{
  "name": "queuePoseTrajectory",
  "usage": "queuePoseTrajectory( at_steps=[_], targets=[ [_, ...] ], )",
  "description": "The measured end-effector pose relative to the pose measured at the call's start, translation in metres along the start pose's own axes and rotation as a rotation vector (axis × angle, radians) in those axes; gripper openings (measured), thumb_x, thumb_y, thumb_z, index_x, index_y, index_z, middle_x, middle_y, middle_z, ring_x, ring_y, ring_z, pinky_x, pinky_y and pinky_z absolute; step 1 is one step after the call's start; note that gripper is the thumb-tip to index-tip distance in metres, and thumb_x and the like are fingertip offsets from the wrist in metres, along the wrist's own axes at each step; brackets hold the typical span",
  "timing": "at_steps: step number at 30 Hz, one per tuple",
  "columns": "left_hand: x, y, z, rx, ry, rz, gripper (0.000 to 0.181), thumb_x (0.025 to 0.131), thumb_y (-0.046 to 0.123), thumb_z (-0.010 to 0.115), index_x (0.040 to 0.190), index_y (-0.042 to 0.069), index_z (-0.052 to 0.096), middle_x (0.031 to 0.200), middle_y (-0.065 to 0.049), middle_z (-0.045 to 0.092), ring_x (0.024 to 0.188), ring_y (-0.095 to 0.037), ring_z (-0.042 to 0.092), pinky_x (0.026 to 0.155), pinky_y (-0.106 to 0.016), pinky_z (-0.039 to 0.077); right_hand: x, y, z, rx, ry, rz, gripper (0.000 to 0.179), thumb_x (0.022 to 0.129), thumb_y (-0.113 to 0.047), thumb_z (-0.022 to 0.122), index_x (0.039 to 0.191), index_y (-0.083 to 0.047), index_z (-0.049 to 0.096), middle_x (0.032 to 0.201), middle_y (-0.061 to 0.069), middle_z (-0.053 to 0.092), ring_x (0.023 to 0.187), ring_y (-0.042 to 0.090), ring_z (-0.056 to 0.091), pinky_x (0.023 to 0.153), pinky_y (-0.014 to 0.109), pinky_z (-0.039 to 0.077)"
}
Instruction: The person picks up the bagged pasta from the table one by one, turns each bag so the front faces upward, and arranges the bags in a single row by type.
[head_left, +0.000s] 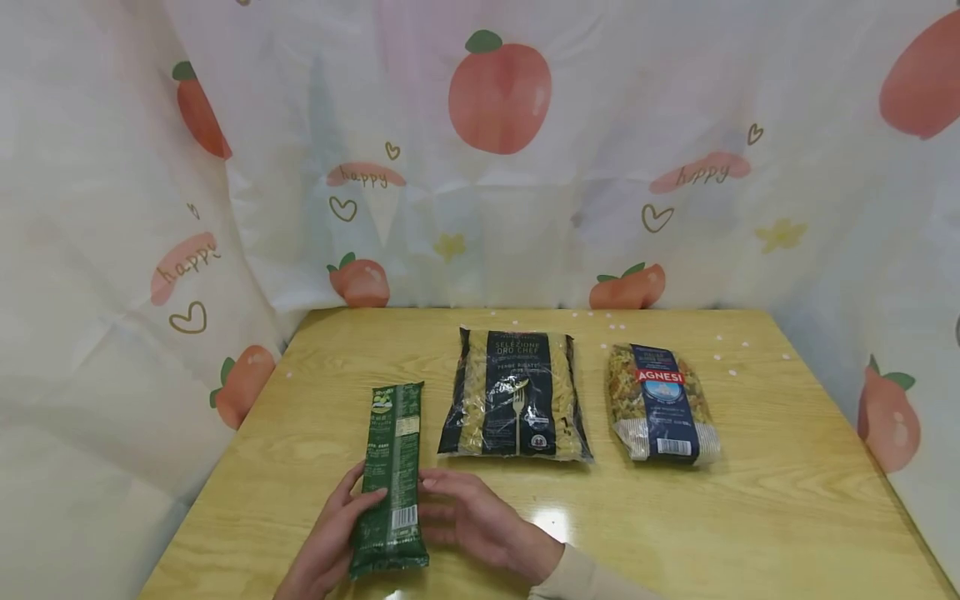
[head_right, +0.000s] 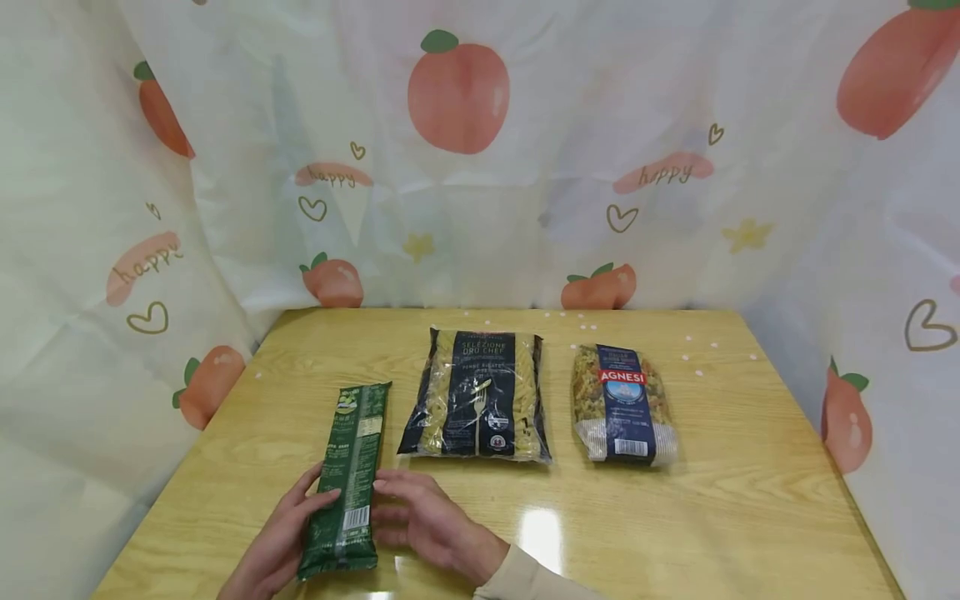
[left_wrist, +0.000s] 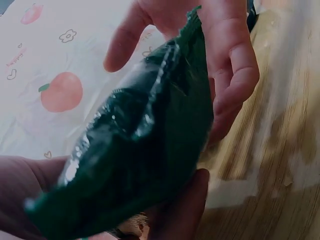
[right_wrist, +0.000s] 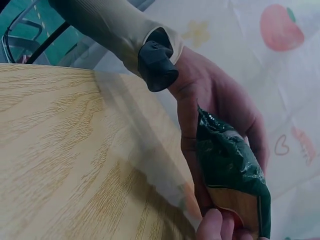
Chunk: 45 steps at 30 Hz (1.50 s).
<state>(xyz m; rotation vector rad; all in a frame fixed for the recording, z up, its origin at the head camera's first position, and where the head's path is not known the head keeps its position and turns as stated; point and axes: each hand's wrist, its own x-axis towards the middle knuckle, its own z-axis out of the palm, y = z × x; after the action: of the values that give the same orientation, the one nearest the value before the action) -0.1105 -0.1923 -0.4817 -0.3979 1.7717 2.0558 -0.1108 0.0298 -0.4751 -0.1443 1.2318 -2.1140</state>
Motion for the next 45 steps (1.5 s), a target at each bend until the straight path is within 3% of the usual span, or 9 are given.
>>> queuePoseTrajectory(
  at_steps=[9,15,21,27,35,45],
  targets=[
    [0.004,0.0,-0.003,-0.039,0.039,-0.018,0.08,0.103,0.017,0.059,0.166,0.013,0.009,0.15,-0.026,0.043,0.11,-0.019,0.067,0.096,-0.04,0.058,0.002,0.001,-0.001,0.031,0.037,0.005,0.058,0.102,-0.026,0.057,0.15,0.003,0.041,0.142,0.02,0.056,0.117,0.028,0.064,0.1,0.049,0.057],
    [0.002,-0.006,-0.006,-0.087,-0.021,-0.006,0.084,0.105,0.014,0.056,0.166,0.01,-0.002,0.161,-0.03,0.029,0.115,-0.018,0.065,0.1,-0.042,0.058,0.003,0.008,-0.002,0.06,0.024,0.015,0.062,0.103,-0.024,0.057,0.152,0.005,0.034,0.143,0.021,0.055,0.11,0.025,0.069,0.093,0.043,0.061],
    [0.003,-0.012,-0.008,-0.083,-0.069,-0.007,0.087,0.106,0.015,0.055,0.165,0.006,-0.008,0.158,-0.034,0.033,0.115,-0.018,0.066,0.1,-0.044,0.058,0.004,0.015,-0.003,0.073,-0.007,0.044,0.064,0.104,-0.022,0.057,0.154,0.008,0.031,0.139,0.018,0.059,0.106,0.024,0.073,0.097,0.048,0.06],
    [0.005,-0.013,-0.006,-0.07,-0.033,-0.003,0.089,0.104,0.013,0.057,0.165,0.003,-0.008,0.157,-0.037,0.032,0.113,-0.017,0.065,0.1,-0.047,0.058,0.008,0.016,-0.006,0.058,-0.045,0.045,0.064,0.106,-0.02,0.055,0.156,0.008,0.028,0.134,0.017,0.064,0.107,0.025,0.073,0.099,0.051,0.058],
    [0.002,-0.013,-0.005,-0.067,-0.024,0.005,0.089,0.103,0.011,0.058,0.164,0.002,-0.005,0.148,-0.031,0.048,0.11,-0.017,0.067,0.096,-0.046,0.06,0.009,0.018,-0.007,0.04,-0.031,0.028,0.064,0.104,-0.013,0.056,0.157,0.006,0.026,0.143,0.018,0.059,0.111,0.032,0.071,0.099,0.057,0.057],
    [0.001,-0.01,-0.006,-0.013,-0.075,-0.031,0.088,0.104,0.023,0.06,0.164,0.003,-0.001,0.16,-0.033,0.034,0.112,-0.016,0.066,0.099,-0.046,0.059,0.009,0.019,-0.002,0.0,0.017,0.009,0.067,0.099,0.004,0.055,0.158,0.005,0.024,0.148,0.021,0.053,0.119,0.034,0.067,0.098,0.063,0.055]
  ],
)
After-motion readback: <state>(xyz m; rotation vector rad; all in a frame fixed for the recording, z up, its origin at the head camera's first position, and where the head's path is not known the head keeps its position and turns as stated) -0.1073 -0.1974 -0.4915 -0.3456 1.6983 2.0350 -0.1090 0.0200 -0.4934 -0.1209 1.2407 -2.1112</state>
